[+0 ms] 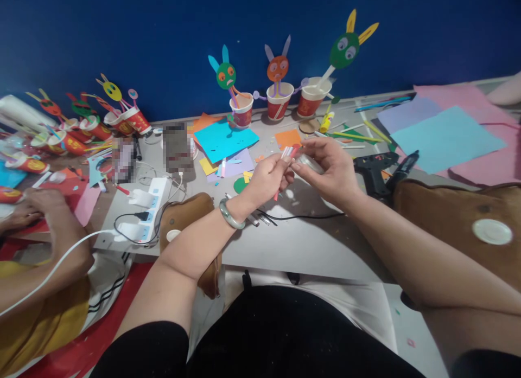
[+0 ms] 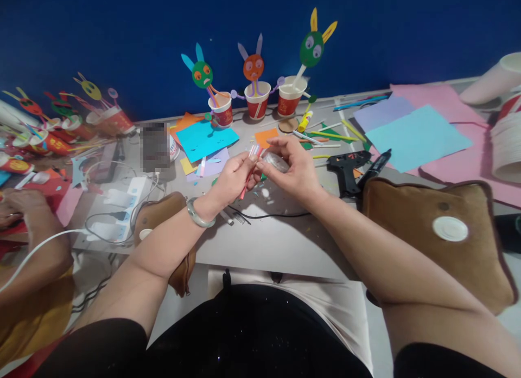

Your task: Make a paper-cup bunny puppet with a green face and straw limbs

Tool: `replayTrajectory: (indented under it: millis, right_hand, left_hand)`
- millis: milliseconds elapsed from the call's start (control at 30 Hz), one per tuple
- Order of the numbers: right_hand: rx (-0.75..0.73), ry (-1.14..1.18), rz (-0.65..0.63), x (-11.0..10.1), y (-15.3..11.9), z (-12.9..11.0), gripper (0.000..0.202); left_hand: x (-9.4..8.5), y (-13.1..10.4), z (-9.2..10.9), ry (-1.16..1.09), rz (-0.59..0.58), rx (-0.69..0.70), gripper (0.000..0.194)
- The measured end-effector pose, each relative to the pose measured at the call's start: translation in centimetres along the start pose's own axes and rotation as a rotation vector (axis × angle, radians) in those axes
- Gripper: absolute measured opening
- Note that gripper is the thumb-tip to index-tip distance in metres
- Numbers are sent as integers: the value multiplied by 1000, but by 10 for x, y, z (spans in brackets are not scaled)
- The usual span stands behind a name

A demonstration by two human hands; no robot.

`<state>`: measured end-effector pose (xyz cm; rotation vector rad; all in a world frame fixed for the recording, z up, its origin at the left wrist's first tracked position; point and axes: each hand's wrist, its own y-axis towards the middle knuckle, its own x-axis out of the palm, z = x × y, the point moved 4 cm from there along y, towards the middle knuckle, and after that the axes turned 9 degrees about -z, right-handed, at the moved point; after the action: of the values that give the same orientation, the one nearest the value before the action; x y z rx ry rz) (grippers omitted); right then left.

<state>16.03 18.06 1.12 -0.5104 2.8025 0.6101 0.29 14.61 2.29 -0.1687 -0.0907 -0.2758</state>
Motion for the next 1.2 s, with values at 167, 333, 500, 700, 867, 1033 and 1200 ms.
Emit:
replayTrajectory:
  millis: [167, 333, 500, 700, 867, 1033, 1200]
  right_hand:
    - [-41, -31, -7, 1, -1, -7, 46]
    - [-47, -45, -18, 1, 1, -8, 35]
    - [-98, 9, -42, 0, 1, -5, 30]
    - [-79, 36, -70, 1, 2, 0, 29]
    - [-107, 30, 16, 1, 0, 9, 41]
    - [-134, -29, 79, 2, -1, 13, 42]
    - [-252, -159, 69, 1, -1, -3, 34]
  left_hand:
    - [-2, 2, -3, 26, -6, 17, 31]
    - [-2, 4, -7, 26, -19, 37, 30]
    - [-2, 7, -12, 10, -38, 38, 29]
    - [-3, 7, -11, 15, -25, 49, 28]
    - [-4, 4, -5, 60, -12, 128, 32]
    - [-7, 6, -5, 99, 30, 104, 29]
    - [-11, 10, -7, 107, 68, 95, 24]
